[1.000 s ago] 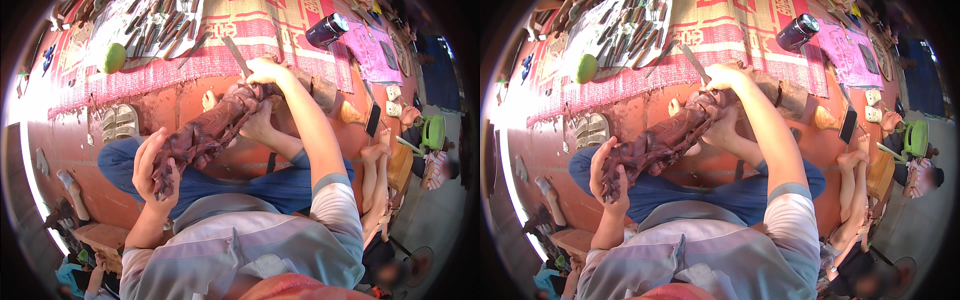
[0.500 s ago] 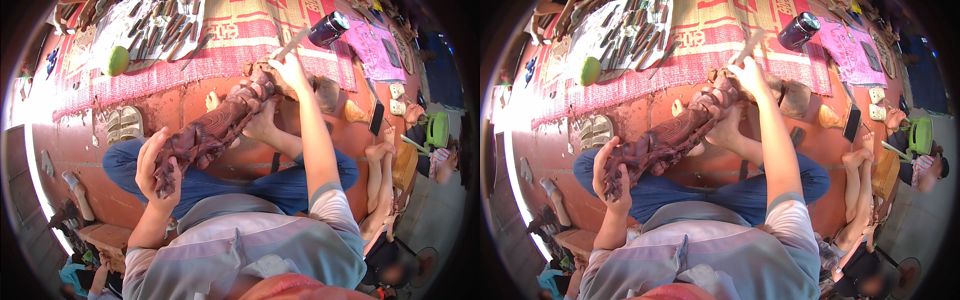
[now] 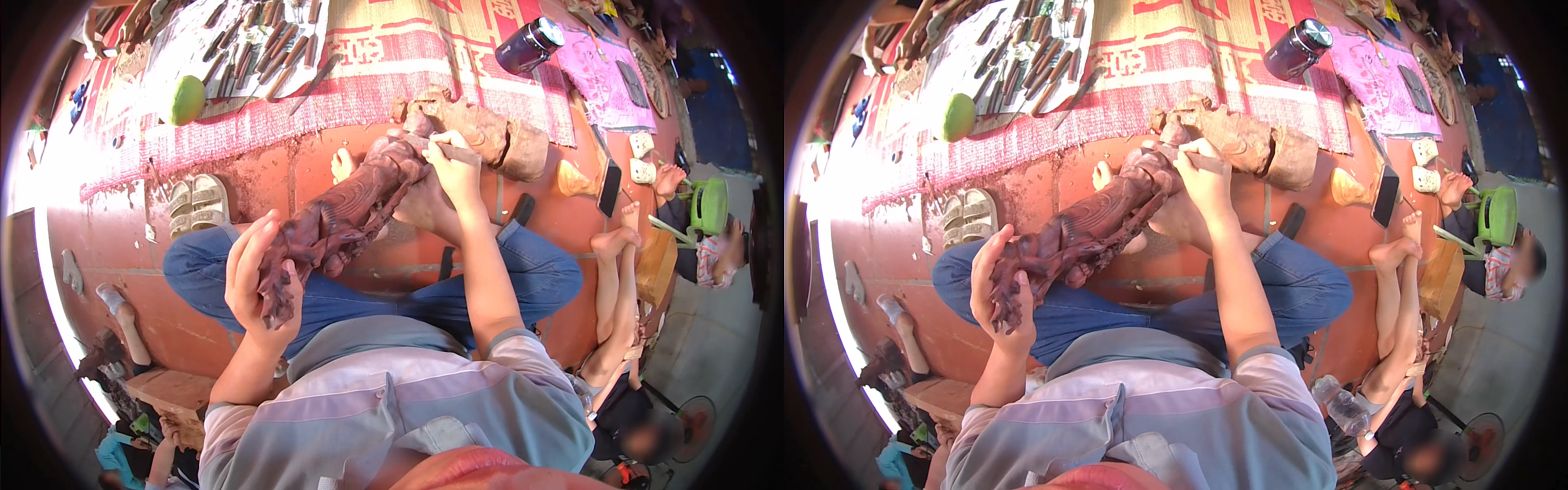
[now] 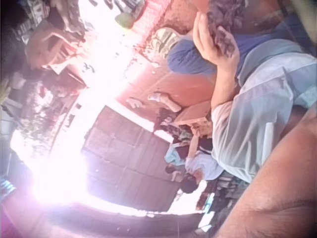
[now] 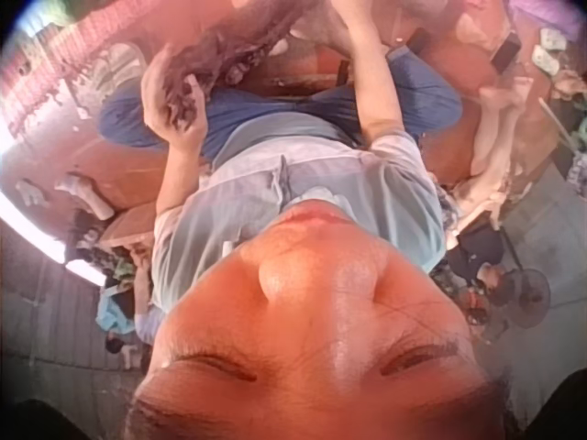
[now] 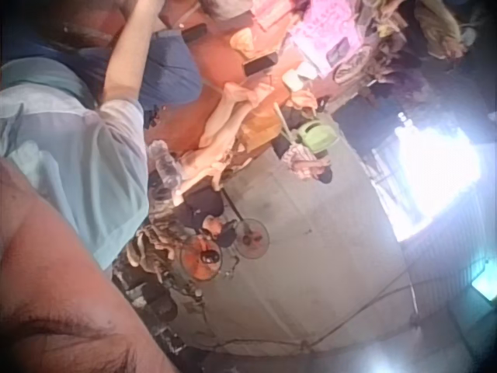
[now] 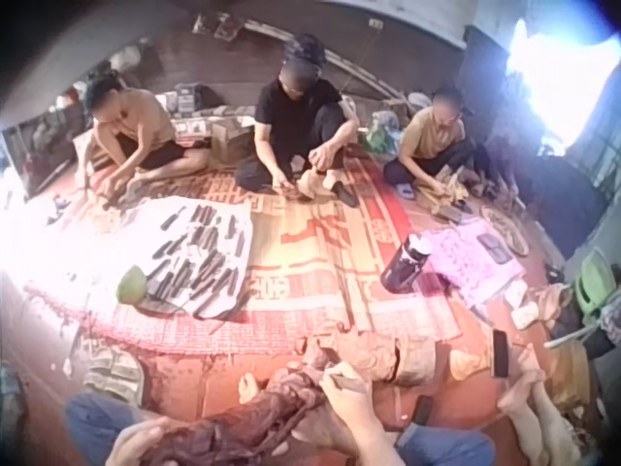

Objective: The person sits cross-legged on a mat and carves a dark reddish-brown piece of wood using a small knife. They hold the wood in their left hand and use the knife in their right hand to shape the surface, occasionally rotating the object to access different areas.

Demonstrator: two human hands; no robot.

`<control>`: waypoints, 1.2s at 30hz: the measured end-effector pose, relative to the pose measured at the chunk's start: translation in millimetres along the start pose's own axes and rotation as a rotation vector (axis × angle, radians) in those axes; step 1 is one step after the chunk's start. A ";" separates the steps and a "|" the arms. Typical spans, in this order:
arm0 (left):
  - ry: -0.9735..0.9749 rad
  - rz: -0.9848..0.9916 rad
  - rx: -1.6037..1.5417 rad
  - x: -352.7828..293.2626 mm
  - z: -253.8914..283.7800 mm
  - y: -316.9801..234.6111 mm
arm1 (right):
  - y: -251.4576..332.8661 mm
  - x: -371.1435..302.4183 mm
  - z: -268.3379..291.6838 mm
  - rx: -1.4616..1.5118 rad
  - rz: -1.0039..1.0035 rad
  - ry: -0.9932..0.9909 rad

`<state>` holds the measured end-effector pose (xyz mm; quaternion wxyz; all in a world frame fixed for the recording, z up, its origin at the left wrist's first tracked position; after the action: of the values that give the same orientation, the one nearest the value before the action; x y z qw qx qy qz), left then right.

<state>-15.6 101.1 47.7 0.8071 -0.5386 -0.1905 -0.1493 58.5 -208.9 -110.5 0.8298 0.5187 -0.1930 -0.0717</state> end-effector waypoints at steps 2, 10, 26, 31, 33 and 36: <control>0.024 0.001 -0.001 -0.4 1.8 0.7 | 10.3 3.9 2.6 -0.114 0.050 -0.031; 0.030 -0.013 0.023 0.0 2.1 -2.2 | 10.0 5.2 14.6 -0.039 -0.032 -0.052; 0.000 -0.031 0.019 -1.9 -0.6 -2.0 | 12.3 9.1 28.8 0.162 -0.219 -0.046; -0.031 -0.045 0.067 1.4 -1.0 -5.7 | 21.2 37.9 14.1 -0.025 -0.011 0.246; -0.039 -0.037 0.050 2.4 -2.9 -4.4 | 24.6 50.0 12.5 -0.106 -0.088 0.345; -0.034 -0.041 0.064 3.2 -1.4 -6.1 | 20.5 76.3 23.5 -0.096 -0.170 0.323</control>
<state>-15.3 97.4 53.6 0.8174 -0.5107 -0.2198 -0.1505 117.3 -243.6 -64.4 0.8647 0.4979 -0.0090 -0.0665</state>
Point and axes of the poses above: each hand's wrist, its own x-axis towards the middle knuckle, its own z-axis out of the back of the hand, y = z × x, the point moved 2 cm from there along x, towards the middle knuckle, and after that the axes turned 6 degrees about -y, right-handed, at the moved point
